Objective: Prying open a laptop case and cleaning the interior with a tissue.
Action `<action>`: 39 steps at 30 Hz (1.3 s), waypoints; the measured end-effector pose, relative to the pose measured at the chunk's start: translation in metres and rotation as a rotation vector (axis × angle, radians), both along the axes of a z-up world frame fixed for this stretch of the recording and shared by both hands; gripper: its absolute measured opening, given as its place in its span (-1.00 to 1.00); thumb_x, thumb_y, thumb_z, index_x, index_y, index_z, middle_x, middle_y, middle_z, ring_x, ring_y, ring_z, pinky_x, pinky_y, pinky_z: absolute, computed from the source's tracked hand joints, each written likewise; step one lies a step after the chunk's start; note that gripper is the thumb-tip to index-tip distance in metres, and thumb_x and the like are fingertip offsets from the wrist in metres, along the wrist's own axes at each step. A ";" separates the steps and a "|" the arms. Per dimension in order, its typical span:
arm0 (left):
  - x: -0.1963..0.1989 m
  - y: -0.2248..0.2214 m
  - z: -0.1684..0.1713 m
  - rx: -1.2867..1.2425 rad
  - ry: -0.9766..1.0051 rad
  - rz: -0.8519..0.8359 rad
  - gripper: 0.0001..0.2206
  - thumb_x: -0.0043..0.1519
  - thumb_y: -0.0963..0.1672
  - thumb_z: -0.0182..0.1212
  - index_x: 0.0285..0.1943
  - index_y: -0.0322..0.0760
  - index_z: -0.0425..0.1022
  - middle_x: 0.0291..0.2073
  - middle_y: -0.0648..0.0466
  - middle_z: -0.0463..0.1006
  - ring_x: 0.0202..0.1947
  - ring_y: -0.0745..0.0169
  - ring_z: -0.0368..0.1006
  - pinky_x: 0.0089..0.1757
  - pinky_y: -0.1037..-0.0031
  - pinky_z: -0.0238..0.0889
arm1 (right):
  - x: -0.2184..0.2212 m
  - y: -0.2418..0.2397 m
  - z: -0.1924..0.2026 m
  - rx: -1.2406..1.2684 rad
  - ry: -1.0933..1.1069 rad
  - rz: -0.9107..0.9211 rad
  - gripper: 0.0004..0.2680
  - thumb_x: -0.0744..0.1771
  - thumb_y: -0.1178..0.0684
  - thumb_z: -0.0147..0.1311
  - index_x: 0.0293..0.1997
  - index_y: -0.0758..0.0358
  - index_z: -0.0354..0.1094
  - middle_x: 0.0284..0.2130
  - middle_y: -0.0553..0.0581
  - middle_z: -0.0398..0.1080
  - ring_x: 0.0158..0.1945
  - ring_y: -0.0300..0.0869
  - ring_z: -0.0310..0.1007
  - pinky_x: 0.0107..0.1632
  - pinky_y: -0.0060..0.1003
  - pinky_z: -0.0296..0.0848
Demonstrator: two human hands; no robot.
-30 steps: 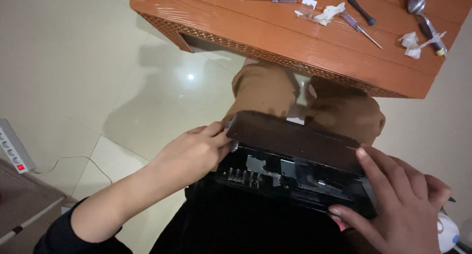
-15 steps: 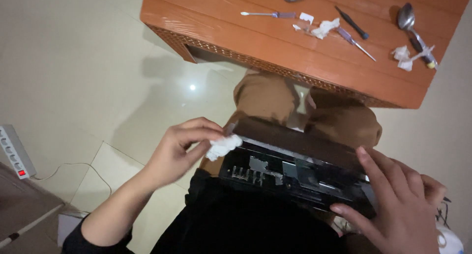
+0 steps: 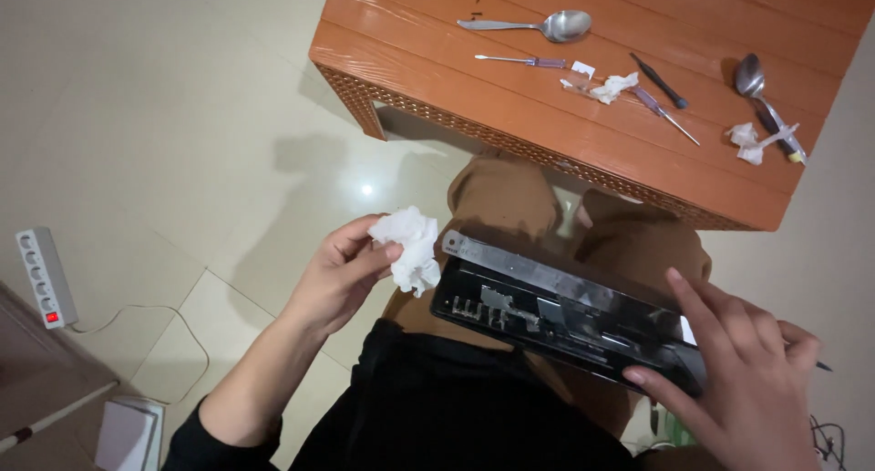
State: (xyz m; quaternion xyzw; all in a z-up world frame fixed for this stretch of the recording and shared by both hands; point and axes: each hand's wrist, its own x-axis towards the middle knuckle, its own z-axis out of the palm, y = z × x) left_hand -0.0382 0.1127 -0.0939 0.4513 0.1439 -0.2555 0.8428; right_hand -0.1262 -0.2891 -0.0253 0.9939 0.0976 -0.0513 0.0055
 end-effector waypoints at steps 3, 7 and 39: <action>-0.003 -0.002 0.005 0.023 -0.012 0.011 -0.70 0.24 -0.30 0.17 0.18 -0.49 0.47 -0.05 -0.12 0.60 -0.07 0.15 0.53 0.02 0.35 0.41 | -0.003 0.000 -0.005 -0.073 0.048 -0.032 -0.19 0.16 -0.62 -0.10 0.54 0.01 0.12 0.17 0.17 0.40 0.08 -0.04 0.36 0.15 -0.01 0.04; -0.007 -0.006 0.009 -0.012 -0.081 -0.020 -0.62 0.19 -0.33 0.14 0.24 -0.55 0.44 0.11 -0.13 0.46 0.10 0.05 0.43 0.13 0.32 0.32 | -0.006 0.007 0.002 -0.047 0.006 -0.021 -0.20 0.16 -0.60 -0.05 0.51 0.05 0.16 0.17 0.16 0.42 0.09 -0.03 0.38 0.17 0.00 0.05; -0.007 -0.056 0.077 0.275 -0.618 -0.396 -0.86 0.18 -0.31 0.29 -0.16 -0.36 0.49 -0.08 -0.05 0.59 -0.42 0.44 0.34 -0.41 0.65 0.16 | -0.014 0.037 0.025 0.190 -0.044 -0.063 -0.27 0.16 -0.48 0.12 0.45 0.06 0.19 0.25 0.01 0.33 0.12 -0.07 0.29 0.24 -0.01 -0.04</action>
